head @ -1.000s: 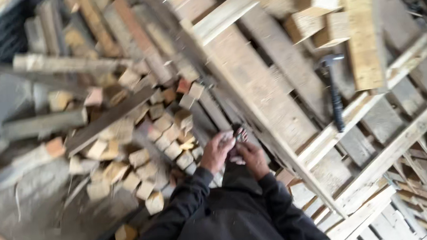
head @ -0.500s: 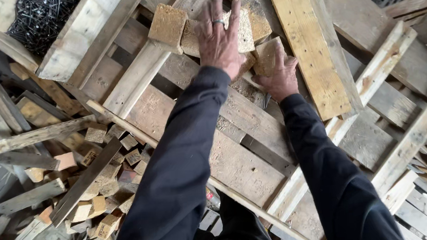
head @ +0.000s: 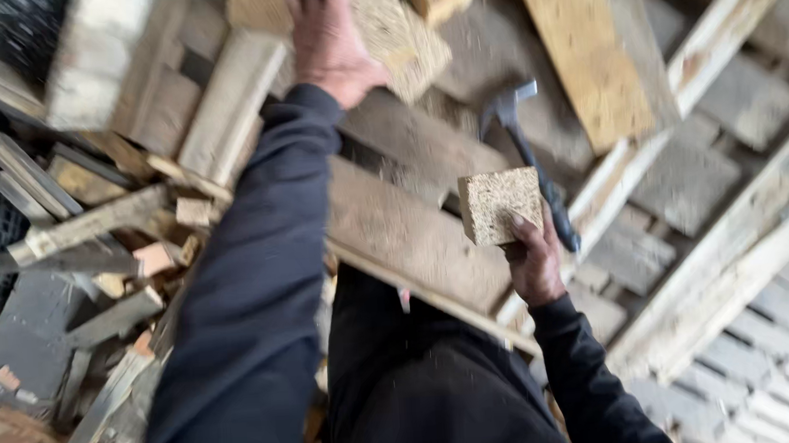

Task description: The person assembles wooden pallets by placing small wooden blocks onto pallet slats and securing them with nails using a hammer. The person repeatedly positions blocks, hammers nails, and adjusts the wood pieces to build the pallet structure.

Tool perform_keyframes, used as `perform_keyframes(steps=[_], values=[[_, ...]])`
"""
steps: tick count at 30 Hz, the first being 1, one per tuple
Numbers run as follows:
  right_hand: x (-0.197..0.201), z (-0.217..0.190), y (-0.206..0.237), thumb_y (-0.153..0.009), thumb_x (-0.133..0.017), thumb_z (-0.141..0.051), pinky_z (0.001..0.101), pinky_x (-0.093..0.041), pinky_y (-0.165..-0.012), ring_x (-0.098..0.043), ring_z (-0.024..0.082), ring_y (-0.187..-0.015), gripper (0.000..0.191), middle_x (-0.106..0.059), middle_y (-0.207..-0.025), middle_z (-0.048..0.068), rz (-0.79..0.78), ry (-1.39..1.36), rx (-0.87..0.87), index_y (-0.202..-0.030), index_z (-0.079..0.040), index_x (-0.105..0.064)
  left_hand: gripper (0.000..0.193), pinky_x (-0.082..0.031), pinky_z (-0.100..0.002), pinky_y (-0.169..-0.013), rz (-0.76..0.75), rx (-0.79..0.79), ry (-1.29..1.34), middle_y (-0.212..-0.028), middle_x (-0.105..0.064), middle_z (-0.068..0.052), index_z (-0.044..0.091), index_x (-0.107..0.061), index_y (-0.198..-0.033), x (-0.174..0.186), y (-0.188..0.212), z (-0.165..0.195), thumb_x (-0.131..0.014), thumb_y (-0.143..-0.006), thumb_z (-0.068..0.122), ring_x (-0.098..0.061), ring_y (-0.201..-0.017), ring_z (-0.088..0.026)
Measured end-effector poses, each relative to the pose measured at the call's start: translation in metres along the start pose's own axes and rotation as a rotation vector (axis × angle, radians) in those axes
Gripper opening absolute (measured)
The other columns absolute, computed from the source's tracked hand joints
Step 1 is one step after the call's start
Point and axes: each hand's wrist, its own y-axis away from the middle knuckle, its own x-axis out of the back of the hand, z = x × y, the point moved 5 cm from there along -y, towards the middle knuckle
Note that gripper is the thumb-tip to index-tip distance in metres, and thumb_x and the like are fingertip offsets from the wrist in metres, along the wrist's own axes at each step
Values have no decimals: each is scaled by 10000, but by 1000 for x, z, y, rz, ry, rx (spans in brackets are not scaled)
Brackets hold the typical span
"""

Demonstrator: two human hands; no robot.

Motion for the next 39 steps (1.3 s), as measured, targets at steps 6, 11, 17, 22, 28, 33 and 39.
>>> perform_keyframes(steps=[6, 11, 17, 22, 28, 33, 39], values=[[31, 72, 68, -951, -660, -423, 493, -547, -959, -641, 292, -1141, 650, -613, -1303, 145, 140, -349, -175, -1425, -24, -464, 1311, -342, -503, -1263, -343, 223, 518, -1566, -436, -287, -72, -190, -1600, -13, 116, -7, -992, -626, 284, -442, -1476, -395], [15, 83, 105, -934, -622, -575, 443, -561, -789, -666, 330, -1065, 738, -628, -1296, 196, 268, -381, -236, -1440, -55, -485, 1292, -424, -474, -1169, -654, 550, 944, -1532, -478, -238, -9, -214, -1584, -32, 200, 11, -922, -569, 362, -505, -1416, -327], [7, 93, 129, -911, -649, -603, 471, -582, -894, -647, 358, -1176, 813, -602, -1337, 204, 365, -326, -89, -1465, -47, -436, 1251, -446, -480, -1186, -707, 578, 1024, -1492, -528, -261, 5, -292, -1584, -48, 228, 6, -947, -581, 367, -539, -1375, -366], [36, 98, 144, -933, -535, -745, 429, -387, -1150, -555, 325, -1384, 1060, -605, -1451, 225, 492, 354, -113, -1559, -33, -61, 1263, -396, -538, -1148, -662, -120, 268, -1444, -463, -211, 100, -344, -1533, -84, 245, 14, -1027, -493, 315, -442, -1347, -369], [39, 122, 119, -1037, -449, -761, 561, -267, -1199, -272, 451, -1498, 1000, -360, -1566, 364, 380, 927, -185, -1546, 96, -373, 1290, -363, -510, -1207, -526, -511, -328, -1489, -464, -93, 271, -324, -1608, -141, 286, 28, -989, -504, 231, -401, -1382, -318], [33, 127, 119, -996, -475, -688, 562, -419, -1139, -507, 418, -1335, 974, -497, -1383, 317, 274, 951, -285, -1573, 73, -287, 1294, -179, -705, -1150, -634, -395, -326, -1467, -404, -143, 229, -329, -1520, -133, 292, 27, -1000, -418, 318, -298, -1399, -391], [-11, 58, 111, -606, -908, -508, 608, -308, -1086, -374, 447, -1358, 1170, -467, -1390, 253, 15, 1575, 414, -1518, -32, -349, 1188, -97, -684, -1205, -392, -447, -474, -1634, -342, -99, 158, -328, -1544, -129, 293, 53, -964, -550, 301, -214, -1516, -371]])
